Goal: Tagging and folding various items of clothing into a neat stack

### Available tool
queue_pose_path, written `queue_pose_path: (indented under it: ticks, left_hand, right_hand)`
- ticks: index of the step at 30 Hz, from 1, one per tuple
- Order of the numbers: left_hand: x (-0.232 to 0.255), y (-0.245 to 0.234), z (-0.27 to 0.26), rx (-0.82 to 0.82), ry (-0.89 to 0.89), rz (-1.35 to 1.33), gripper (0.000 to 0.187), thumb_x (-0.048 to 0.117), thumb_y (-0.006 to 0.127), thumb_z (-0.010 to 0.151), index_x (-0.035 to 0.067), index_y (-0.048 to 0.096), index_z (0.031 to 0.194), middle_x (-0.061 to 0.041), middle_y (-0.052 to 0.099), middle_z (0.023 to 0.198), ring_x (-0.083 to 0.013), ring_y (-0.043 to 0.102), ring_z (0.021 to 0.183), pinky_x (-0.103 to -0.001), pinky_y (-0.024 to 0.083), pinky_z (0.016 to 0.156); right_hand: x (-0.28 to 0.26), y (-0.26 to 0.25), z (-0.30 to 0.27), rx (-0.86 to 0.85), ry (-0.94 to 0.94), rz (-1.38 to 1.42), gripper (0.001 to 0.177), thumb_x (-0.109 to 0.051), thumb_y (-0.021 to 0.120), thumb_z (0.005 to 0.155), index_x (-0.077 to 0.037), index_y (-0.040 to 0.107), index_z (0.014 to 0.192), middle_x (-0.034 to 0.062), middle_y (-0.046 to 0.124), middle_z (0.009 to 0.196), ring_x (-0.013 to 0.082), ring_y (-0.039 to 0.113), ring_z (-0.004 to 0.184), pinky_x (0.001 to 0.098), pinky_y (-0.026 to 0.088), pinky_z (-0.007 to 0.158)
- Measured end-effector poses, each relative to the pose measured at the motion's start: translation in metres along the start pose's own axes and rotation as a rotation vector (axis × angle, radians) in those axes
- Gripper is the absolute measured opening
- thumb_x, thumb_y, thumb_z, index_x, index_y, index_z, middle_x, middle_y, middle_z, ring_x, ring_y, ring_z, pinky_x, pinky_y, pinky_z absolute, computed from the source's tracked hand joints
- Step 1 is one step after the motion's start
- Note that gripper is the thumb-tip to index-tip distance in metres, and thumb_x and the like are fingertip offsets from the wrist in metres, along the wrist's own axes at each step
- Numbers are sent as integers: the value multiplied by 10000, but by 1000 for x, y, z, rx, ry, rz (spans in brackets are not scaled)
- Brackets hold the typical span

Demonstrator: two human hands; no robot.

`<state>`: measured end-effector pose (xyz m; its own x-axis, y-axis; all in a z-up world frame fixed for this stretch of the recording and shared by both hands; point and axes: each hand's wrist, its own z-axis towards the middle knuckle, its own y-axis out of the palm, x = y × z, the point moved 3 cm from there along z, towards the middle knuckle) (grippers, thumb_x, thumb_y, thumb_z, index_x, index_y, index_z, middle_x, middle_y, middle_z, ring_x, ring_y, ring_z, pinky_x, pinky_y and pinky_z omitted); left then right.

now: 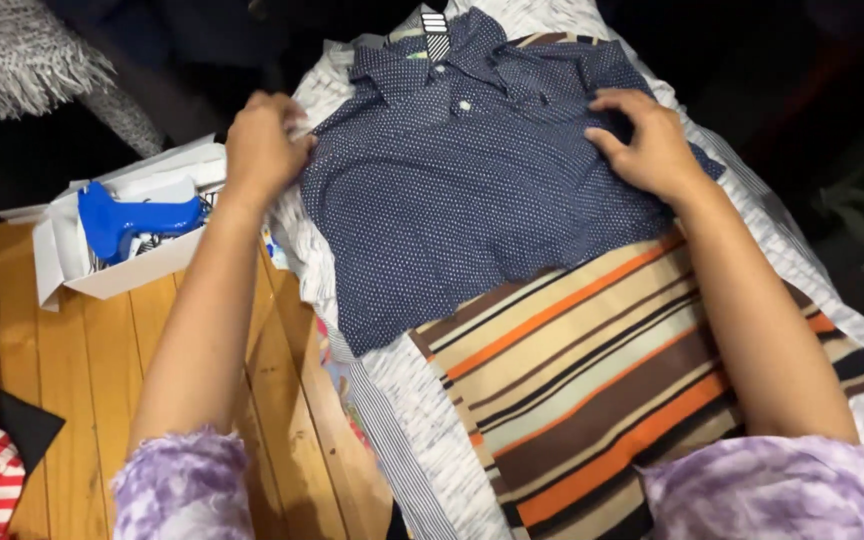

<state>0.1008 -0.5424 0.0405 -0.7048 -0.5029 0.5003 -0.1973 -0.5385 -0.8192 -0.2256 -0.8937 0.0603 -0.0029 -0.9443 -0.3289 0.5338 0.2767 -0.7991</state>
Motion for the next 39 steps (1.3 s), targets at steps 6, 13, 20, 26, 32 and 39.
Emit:
queue_pose_path:
  ticks: [6,13,20,26,32,39]
  left_hand:
    - [143,14,-110,211,368,-90,167,158,778,902,147,722,1059,-55,646,958,-320,681,968,-439,534,847]
    - [168,68,-166,77,717,220,431,403,681,869,108,668,1183,-90,617,1199,-282,604,1019,-431,453,852]
    - [175,51,-172,398,665,131,117,229,601,1016,152,687,992,-1,686,1007,-210,682,843,-335,535,722]
    - [201,28,-182,622,677,104,116,236,566,1069,176,659,1105,64,657,884,-127,661,717,-244,532,629]
    - [234,-12,-201,-289,535,-184,586,525,660,930,53,568,1265,-239,722,1110,-514,724,927,-637,557,817]
    - [162,37,-210,-132,529,184,166,48,717,730,-13,653,871,-143,617,902,-383,647,835,-535,566,714]
  right_hand:
    - [-93,-37,-37,10,-46,156,252,-32,803,920,-15,714,1156,216,711,1181,431,667,1157,517,486,1025]
    - [-151,-19,-71,-271,-94,101,577,-36,845,713,19,633,1247,239,647,1255,466,602,1234,569,469,1047]
    - [-123,4,-88,-50,-110,7,308,30,682,888,-23,686,1191,153,686,1205,374,663,1162,488,514,1012]
    - [-117,-6,-99,290,-8,116,359,82,527,1005,-103,662,1281,130,703,1081,372,697,997,452,542,873]
    - [-160,-53,-127,14,-13,133,453,-181,895,779,-70,697,1172,184,703,1068,426,672,975,507,513,863]
    - [-44,-70,-221,-43,233,-245,587,43,571,646,-43,722,1206,199,676,1229,390,626,1185,417,446,1091]
